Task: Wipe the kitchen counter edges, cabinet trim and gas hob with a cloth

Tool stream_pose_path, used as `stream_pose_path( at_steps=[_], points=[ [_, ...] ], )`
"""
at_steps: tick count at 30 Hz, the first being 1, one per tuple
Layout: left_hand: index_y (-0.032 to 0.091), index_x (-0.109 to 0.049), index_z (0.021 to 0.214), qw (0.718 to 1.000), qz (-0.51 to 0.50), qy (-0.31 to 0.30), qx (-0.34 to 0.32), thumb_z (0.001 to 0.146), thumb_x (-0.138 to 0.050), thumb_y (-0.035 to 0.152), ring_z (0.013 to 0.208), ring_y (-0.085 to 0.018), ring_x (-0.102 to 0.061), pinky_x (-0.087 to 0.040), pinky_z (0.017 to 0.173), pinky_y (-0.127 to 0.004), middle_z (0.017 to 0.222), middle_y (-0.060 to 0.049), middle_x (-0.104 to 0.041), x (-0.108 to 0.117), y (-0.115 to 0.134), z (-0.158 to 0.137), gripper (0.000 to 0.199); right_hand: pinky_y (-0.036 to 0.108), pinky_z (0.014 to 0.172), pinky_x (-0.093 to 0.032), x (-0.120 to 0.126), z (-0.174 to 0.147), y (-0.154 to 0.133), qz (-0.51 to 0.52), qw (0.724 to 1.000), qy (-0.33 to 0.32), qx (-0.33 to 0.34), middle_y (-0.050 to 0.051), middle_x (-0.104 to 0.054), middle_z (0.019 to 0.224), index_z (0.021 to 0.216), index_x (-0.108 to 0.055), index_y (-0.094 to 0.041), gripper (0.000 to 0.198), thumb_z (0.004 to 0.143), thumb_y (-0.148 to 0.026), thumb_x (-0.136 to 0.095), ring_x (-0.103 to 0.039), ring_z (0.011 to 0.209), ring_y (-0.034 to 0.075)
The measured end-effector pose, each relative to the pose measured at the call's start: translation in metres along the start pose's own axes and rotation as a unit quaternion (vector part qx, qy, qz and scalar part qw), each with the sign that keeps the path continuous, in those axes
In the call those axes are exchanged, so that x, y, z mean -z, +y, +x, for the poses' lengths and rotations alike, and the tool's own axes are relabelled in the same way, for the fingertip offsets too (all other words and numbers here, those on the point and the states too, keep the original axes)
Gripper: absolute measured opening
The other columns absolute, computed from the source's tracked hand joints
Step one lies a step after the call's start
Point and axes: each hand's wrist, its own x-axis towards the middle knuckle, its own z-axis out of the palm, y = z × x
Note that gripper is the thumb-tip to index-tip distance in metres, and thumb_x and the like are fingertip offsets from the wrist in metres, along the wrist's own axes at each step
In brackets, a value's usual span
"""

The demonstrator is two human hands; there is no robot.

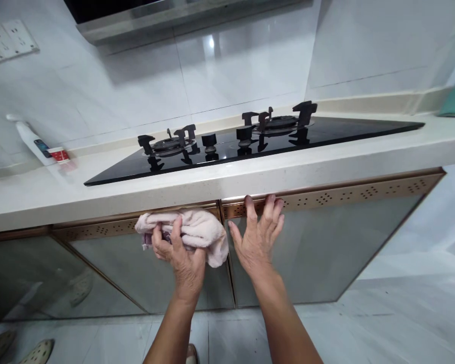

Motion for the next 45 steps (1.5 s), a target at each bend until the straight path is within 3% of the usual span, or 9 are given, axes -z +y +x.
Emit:
stream_pose_path(
  at_steps=[5,11,15,19,24,27,32,38,45],
  points=[
    [0.023,-0.048,0.14,0.996,-0.002,0.056,0.072,0.08,-0.073,0.04,0.153,-0.042,-0.015,-0.019,0.12,-0.063,0.157,-0.021,-0.02,0.0,-0.024,0.014,0.067,0.076,0.112,-0.024,0.0,0.0,0.0,-0.003,1.0,0.002,-0.001,0.017,0.007,0.17,0.164,-0.01,-0.027,0.081,0.097,-0.046,-0.051,0.001,0.156,0.044],
    [0.025,-0.04,0.146,0.972,-0.06,0.125,0.19,0.084,-0.069,0.043,0.156,-0.032,-0.02,-0.026,0.122,-0.051,0.162,-0.022,-0.022,0.003,-0.071,0.035,0.071,0.076,0.112,-0.024,0.0,0.0,-0.002,-0.002,1.0,0.002,0.001,0.016,0.01,0.171,0.165,-0.006,-0.028,0.084,0.096,-0.043,-0.053,0.001,0.155,0.045],
    [0.022,-0.038,0.148,0.965,-0.095,0.129,0.208,0.086,-0.066,0.048,0.155,-0.031,-0.022,-0.027,0.122,-0.049,0.163,-0.024,-0.022,0.008,-0.085,0.041,0.073,0.076,0.114,-0.021,-0.002,0.0,-0.003,0.001,1.0,-0.008,-0.001,0.016,0.017,0.17,0.165,0.0,-0.026,0.089,0.097,-0.045,-0.054,0.007,0.155,0.044],
    [0.022,-0.044,0.145,0.985,-0.041,0.098,0.14,0.079,-0.073,0.046,0.151,-0.039,-0.026,-0.025,0.119,-0.059,0.16,-0.023,-0.028,0.009,-0.078,0.031,0.076,0.075,0.115,-0.02,-0.009,0.001,-0.004,-0.018,1.0,-0.003,0.004,0.017,0.023,0.168,0.164,0.009,-0.025,0.097,0.095,-0.042,-0.056,0.009,0.155,0.045],
    [0.024,-0.064,0.125,0.995,0.017,0.002,-0.1,0.076,-0.071,0.029,0.146,-0.042,-0.03,-0.019,0.117,-0.063,0.151,-0.018,-0.037,-0.008,-0.04,0.004,0.05,0.074,0.115,-0.019,-0.012,0.001,-0.004,-0.029,1.0,0.005,0.004,0.017,0.024,0.167,0.164,0.012,-0.024,0.097,0.095,-0.032,-0.056,0.008,0.155,0.045],
    [0.024,-0.068,0.12,0.985,0.014,-0.023,-0.168,0.075,-0.076,0.033,0.144,-0.042,-0.03,-0.017,0.117,-0.064,0.146,-0.017,-0.041,-0.022,-0.01,-0.006,0.047,0.073,0.116,-0.018,-0.01,0.001,-0.003,-0.026,1.0,0.001,-0.004,0.014,0.025,0.168,0.163,0.014,-0.028,0.09,0.096,-0.017,-0.046,0.012,0.155,0.04],
    [0.024,-0.069,0.122,0.989,0.008,-0.021,-0.149,0.075,-0.078,0.035,0.144,-0.041,-0.031,-0.016,0.118,-0.062,0.143,-0.017,-0.044,-0.026,0.004,-0.008,0.049,0.071,0.117,-0.02,-0.003,0.001,0.003,-0.027,0.999,-0.026,0.01,0.013,0.025,0.168,0.164,0.012,-0.03,0.09,0.096,-0.015,-0.046,0.012,0.156,0.039],
    [0.022,-0.063,0.122,0.994,0.016,0.025,-0.101,0.083,-0.066,0.031,0.144,-0.038,-0.033,-0.022,0.118,-0.06,0.146,-0.017,-0.038,-0.017,-0.038,-0.009,0.04,0.069,0.114,-0.025,0.002,0.0,0.01,-0.042,0.999,-0.018,0.03,0.015,0.015,0.17,0.165,0.006,-0.03,0.087,0.1,-0.038,-0.051,0.001,0.156,0.041],
    [0.021,-0.045,0.137,0.994,0.0,0.092,0.063,0.082,-0.069,0.036,0.147,-0.04,-0.03,-0.029,0.117,-0.059,0.15,-0.022,-0.031,-0.019,-0.081,-0.007,0.063,0.072,0.113,-0.025,-0.002,-0.003,0.009,-0.035,0.999,-0.014,0.019,0.015,0.015,0.17,0.165,0.005,-0.03,0.086,0.1,-0.042,-0.05,0.003,0.156,0.042]
  ],
)
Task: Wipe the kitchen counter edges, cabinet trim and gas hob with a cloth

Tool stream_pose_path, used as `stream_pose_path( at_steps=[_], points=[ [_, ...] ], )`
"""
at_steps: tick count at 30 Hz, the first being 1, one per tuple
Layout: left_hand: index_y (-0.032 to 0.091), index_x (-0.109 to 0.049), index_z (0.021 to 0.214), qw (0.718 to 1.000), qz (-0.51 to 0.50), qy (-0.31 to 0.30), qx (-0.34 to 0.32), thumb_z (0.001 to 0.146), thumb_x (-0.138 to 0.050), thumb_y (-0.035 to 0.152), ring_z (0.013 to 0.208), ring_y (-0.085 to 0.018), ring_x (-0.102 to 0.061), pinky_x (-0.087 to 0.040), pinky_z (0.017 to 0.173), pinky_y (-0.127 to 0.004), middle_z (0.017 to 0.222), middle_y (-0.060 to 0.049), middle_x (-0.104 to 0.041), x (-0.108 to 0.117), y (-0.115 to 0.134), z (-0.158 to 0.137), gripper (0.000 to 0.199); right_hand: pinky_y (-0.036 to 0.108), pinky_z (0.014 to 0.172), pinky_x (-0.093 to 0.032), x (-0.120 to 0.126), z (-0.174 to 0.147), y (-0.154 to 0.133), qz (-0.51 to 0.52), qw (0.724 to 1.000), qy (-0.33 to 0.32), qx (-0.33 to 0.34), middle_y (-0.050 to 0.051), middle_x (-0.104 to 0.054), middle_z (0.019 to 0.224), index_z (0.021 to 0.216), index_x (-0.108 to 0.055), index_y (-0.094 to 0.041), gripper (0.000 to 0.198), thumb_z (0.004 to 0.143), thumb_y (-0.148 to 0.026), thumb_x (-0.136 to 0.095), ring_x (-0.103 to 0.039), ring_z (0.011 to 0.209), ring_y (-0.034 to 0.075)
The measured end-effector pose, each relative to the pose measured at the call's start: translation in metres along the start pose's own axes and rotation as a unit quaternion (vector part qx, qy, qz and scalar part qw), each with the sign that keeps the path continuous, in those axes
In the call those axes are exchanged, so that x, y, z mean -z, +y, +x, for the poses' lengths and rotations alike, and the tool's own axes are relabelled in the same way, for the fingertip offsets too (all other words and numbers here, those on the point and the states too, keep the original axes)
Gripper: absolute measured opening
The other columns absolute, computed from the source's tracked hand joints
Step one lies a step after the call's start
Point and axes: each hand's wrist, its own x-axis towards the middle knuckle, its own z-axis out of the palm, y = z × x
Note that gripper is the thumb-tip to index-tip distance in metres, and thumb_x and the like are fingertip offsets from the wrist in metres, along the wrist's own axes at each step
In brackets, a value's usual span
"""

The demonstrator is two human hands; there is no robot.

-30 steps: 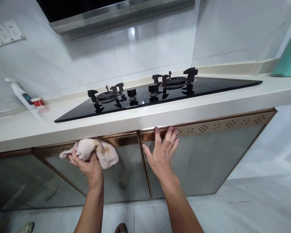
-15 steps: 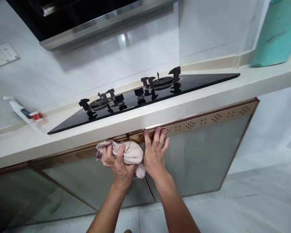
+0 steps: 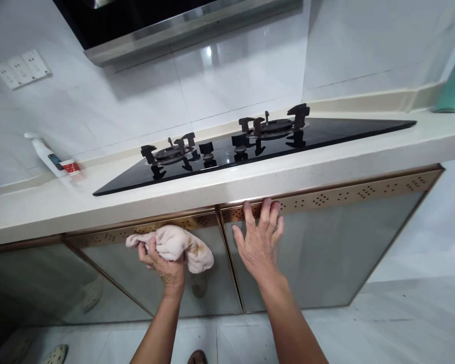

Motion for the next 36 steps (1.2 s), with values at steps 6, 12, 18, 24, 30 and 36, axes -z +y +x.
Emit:
stream_pose_path(
  at_steps=[6,12,18,24,30,36],
  points=[
    [0.019,-0.038,0.141,0.985,-0.062,0.076,0.14,0.083,-0.066,0.046,0.149,-0.036,-0.031,-0.031,0.119,-0.053,0.149,-0.022,-0.029,-0.007,-0.047,0.008,0.069,0.071,0.114,-0.024,0.001,0.0,0.003,0.001,1.0,-0.001,0.009,0.015,0.014,0.17,0.164,0.007,-0.031,0.088,0.1,-0.041,-0.052,0.002,0.156,0.042],
    [0.023,-0.032,0.143,0.933,-0.067,0.092,0.341,0.087,-0.059,0.041,0.139,-0.03,-0.046,-0.045,0.111,-0.044,0.144,-0.017,-0.037,-0.009,-0.078,0.001,0.065,0.071,0.115,-0.022,0.0,0.001,-0.003,0.012,1.0,-0.001,0.003,0.016,0.017,0.17,0.165,0.006,-0.028,0.089,0.099,-0.041,-0.052,0.004,0.156,0.042],
    [0.018,-0.04,0.136,0.922,-0.048,0.056,0.379,0.087,-0.054,0.038,0.134,-0.033,-0.05,-0.046,0.109,-0.047,0.139,-0.021,-0.041,-0.019,-0.058,-0.041,0.055,0.073,0.115,-0.021,-0.002,0.0,-0.006,0.021,1.0,-0.003,-0.007,0.015,0.022,0.169,0.165,0.006,-0.027,0.09,0.098,-0.04,-0.052,0.007,0.155,0.044],
    [0.016,-0.032,0.145,0.957,-0.041,-0.046,0.283,0.079,-0.066,0.037,0.144,-0.034,-0.036,-0.036,0.118,-0.047,0.147,-0.022,-0.03,-0.022,-0.005,-0.087,0.077,0.074,0.114,-0.02,-0.004,0.0,-0.004,0.027,1.0,-0.002,-0.002,0.013,0.024,0.168,0.165,0.007,-0.026,0.088,0.098,-0.04,-0.049,0.01,0.155,0.043],
    [0.018,-0.047,0.137,0.979,-0.069,-0.122,0.148,0.076,-0.054,0.013,0.139,-0.031,-0.036,-0.031,0.119,-0.051,0.138,-0.017,-0.035,-0.011,0.034,-0.101,0.062,0.074,0.114,-0.019,-0.002,0.0,-0.004,0.032,0.999,-0.007,-0.005,0.014,0.022,0.169,0.165,0.006,-0.027,0.087,0.098,-0.042,-0.048,0.01,0.155,0.044],
    [0.022,-0.054,0.123,0.964,-0.171,-0.137,0.149,0.075,-0.061,0.019,0.119,-0.027,-0.052,-0.04,0.111,-0.049,0.117,-0.009,-0.048,-0.006,0.039,-0.076,0.048,0.075,0.113,-0.019,0.002,0.001,-0.007,0.037,0.999,-0.016,-0.009,0.016,0.021,0.168,0.165,0.003,-0.025,0.09,0.096,-0.044,-0.051,0.009,0.154,0.046]
  ],
)
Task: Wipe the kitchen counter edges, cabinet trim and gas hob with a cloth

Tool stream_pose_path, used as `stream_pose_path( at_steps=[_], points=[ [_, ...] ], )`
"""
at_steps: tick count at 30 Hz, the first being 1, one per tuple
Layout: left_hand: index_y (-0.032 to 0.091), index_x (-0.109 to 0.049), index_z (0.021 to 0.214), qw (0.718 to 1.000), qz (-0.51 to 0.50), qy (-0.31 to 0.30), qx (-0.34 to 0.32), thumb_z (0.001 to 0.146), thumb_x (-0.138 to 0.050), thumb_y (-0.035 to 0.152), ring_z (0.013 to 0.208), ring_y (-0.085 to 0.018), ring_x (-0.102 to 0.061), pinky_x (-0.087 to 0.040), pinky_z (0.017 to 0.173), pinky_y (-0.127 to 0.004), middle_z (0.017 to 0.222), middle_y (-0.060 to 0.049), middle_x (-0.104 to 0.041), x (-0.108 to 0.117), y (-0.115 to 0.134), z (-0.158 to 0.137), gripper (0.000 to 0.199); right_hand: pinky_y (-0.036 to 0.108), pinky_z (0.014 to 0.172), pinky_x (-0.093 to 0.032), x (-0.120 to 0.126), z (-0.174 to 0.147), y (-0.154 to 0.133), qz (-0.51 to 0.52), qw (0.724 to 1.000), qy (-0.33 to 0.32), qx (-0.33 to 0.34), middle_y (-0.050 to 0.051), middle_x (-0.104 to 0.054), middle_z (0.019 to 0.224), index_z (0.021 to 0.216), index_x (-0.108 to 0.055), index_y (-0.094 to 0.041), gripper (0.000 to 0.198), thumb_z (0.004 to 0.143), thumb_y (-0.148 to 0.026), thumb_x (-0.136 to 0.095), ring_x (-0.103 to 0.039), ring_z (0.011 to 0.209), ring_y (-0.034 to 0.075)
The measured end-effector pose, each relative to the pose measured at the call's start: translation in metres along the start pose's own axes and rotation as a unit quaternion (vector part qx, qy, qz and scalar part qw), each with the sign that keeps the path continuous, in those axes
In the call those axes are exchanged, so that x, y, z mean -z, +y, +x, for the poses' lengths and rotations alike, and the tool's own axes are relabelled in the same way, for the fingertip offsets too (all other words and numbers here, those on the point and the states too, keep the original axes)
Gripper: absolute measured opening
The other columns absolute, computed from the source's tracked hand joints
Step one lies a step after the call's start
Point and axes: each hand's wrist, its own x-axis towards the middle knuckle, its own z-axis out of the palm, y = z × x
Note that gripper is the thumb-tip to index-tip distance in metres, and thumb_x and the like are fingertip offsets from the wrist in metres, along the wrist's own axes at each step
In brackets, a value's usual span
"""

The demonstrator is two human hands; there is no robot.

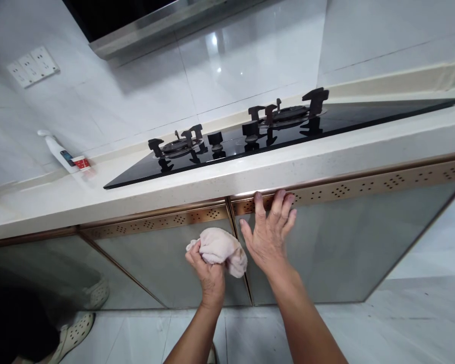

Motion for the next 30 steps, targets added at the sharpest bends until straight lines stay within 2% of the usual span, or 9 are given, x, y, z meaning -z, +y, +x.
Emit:
stream_pose_path(
  at_steps=[6,8,10,13,15,17,21,25,30],
  points=[
    [0.021,-0.053,0.116,0.984,-0.115,0.009,0.133,0.066,-0.074,0.026,0.105,-0.022,-0.06,-0.047,0.101,-0.041,0.113,-0.008,-0.059,-0.004,0.019,0.013,0.054,0.075,0.112,-0.021,0.007,0.002,-0.005,0.015,1.0,-0.01,-0.007,0.017,0.015,0.169,0.165,-0.007,-0.022,0.082,0.098,-0.05,-0.045,0.006,0.154,0.046],
    [0.022,-0.052,0.115,0.974,-0.15,-0.002,0.171,0.064,-0.078,0.029,0.102,-0.021,-0.062,-0.048,0.098,-0.039,0.113,-0.007,-0.062,-0.004,0.024,0.015,0.057,0.073,0.11,-0.025,0.024,0.006,-0.013,0.032,0.999,-0.014,-0.022,0.019,0.0,0.169,0.161,-0.025,-0.021,0.074,0.098,-0.054,-0.044,-0.003,0.153,0.047],
    [0.022,-0.052,0.113,0.965,-0.174,-0.005,0.195,0.063,-0.08,0.03,0.1,-0.02,-0.064,-0.049,0.095,-0.036,0.112,-0.007,-0.064,-0.003,0.029,0.016,0.058,0.067,0.107,-0.036,0.049,0.01,-0.023,0.076,0.996,-0.033,-0.035,0.021,-0.026,0.16,0.151,-0.045,-0.02,0.065,0.097,-0.057,-0.044,-0.026,0.147,0.044],
    [0.021,-0.053,0.112,0.952,-0.206,-0.01,0.225,0.062,-0.081,0.029,0.098,-0.019,-0.065,-0.05,0.091,-0.033,0.109,-0.005,-0.066,0.002,0.034,0.02,0.058,0.044,0.088,-0.054,0.086,0.015,-0.041,0.207,0.961,-0.185,-0.008,0.013,-0.06,0.126,0.134,-0.06,-0.024,0.048,0.099,-0.054,-0.044,-0.061,0.109,0.027],
    [0.021,-0.052,0.112,0.938,-0.236,-0.022,0.253,0.062,-0.081,0.031,0.095,-0.018,-0.066,-0.051,0.088,-0.032,0.106,-0.004,-0.067,0.006,0.037,0.024,0.059,0.033,0.077,-0.056,0.097,0.015,-0.051,0.282,0.902,-0.325,0.034,0.006,-0.067,0.115,0.133,-0.06,-0.029,0.041,0.101,-0.049,-0.043,-0.065,0.093,0.02],
    [0.021,-0.051,0.114,0.92,-0.268,-0.042,0.284,0.063,-0.081,0.033,0.09,-0.017,-0.067,-0.052,0.083,-0.031,0.101,-0.003,-0.067,0.01,0.042,0.026,0.061,0.033,0.082,-0.056,0.095,0.013,-0.058,0.306,0.867,-0.388,0.063,0.004,-0.068,0.12,0.133,-0.059,-0.032,0.038,0.102,-0.047,-0.043,-0.066,0.101,0.019],
    [0.023,-0.045,0.121,0.88,-0.336,-0.082,0.325,0.064,-0.081,0.033,0.082,-0.014,-0.067,-0.052,0.08,-0.028,0.1,-0.001,-0.068,0.019,0.053,0.028,0.067,0.041,0.1,-0.053,0.072,0.008,-0.062,0.289,0.889,-0.352,0.049,0.006,-0.061,0.136,0.131,-0.057,-0.029,0.035,0.103,-0.045,-0.042,-0.059,0.123,0.021],
    [0.024,-0.046,0.123,0.848,-0.406,-0.118,0.318,0.074,-0.074,0.04,0.098,-0.016,-0.068,-0.051,0.091,-0.031,0.111,-0.003,-0.068,0.027,0.066,0.029,0.059,0.042,0.1,-0.053,0.059,-0.002,-0.068,0.265,0.916,-0.296,0.047,0.009,-0.057,0.138,0.141,-0.048,-0.03,0.043,0.102,-0.048,-0.043,-0.057,0.126,0.022],
    [0.023,-0.054,0.128,0.853,-0.434,-0.147,0.249,0.085,-0.065,0.05,0.106,-0.019,-0.067,-0.051,0.097,-0.033,0.119,-0.006,-0.069,0.032,0.072,0.036,0.052,0.055,0.113,-0.04,0.04,-0.019,-0.085,0.216,0.963,-0.148,0.062,0.016,-0.041,0.148,0.162,-0.019,-0.027,0.07,0.101,-0.05,-0.044,-0.04,0.142,0.031]
  ],
)
